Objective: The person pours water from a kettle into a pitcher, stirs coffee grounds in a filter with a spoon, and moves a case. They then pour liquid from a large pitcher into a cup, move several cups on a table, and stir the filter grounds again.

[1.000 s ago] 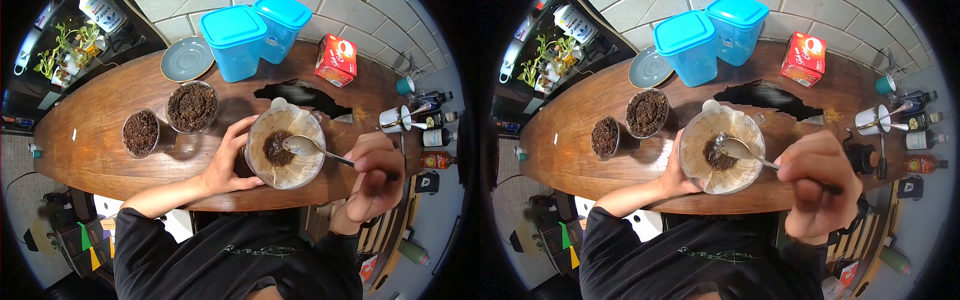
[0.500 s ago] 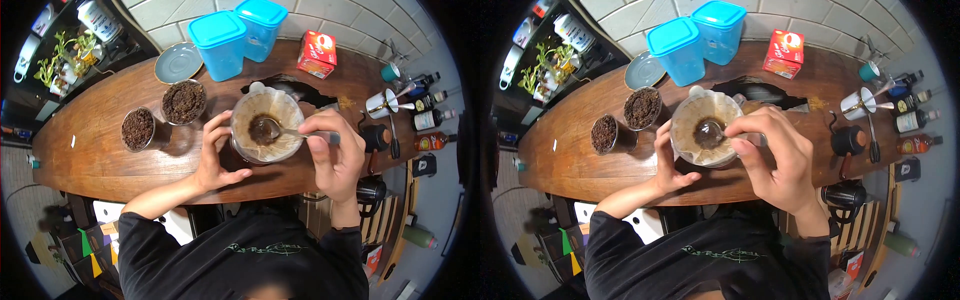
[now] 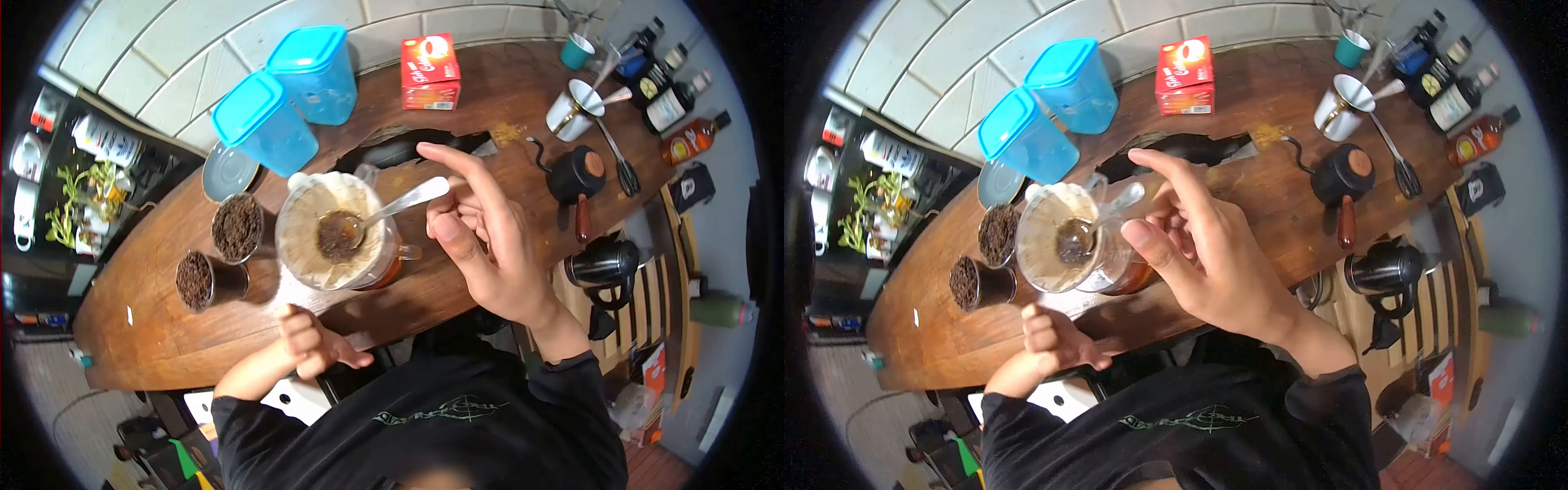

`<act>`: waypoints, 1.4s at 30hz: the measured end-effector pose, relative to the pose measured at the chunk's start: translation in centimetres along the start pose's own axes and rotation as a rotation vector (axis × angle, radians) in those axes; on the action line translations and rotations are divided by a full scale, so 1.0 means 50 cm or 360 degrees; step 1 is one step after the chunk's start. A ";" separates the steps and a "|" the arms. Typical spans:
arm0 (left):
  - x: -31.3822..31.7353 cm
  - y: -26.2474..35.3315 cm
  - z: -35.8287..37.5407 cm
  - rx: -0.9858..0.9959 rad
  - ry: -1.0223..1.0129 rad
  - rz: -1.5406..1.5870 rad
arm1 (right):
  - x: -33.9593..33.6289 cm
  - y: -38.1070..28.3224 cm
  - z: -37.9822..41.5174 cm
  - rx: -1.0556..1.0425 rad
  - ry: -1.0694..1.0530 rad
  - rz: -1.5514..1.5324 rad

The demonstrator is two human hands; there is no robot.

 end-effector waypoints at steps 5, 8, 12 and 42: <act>0.018 0.054 -0.006 0.0287 -0.0203 0.0048 | -0.093 -0.035 0.105 -0.0510 0.0432 0.0391; 0.029 0.080 -0.057 0.0196 -0.0523 0.0211 | -0.145 -0.050 0.183 -0.0425 0.0538 0.0484; 0.081 0.132 -0.088 -0.0126 -0.0623 0.0577 | -0.198 -0.012 0.274 -0.0129 0.0531 0.0672; 0.589 1.011 -0.148 -0.1588 -0.0965 0.1350 | -0.783 -0.052 1.382 0.0536 0.1262 0.0563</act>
Point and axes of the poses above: each hand's wrist, its own z-axis away from the middle knuckle, its own x-axis out of the palm, y = z × x, the point moved 5 cm from there along -z, towards the middle knuckle, and after that the axes turned 4 degrees about y, right-handed, at the moved point
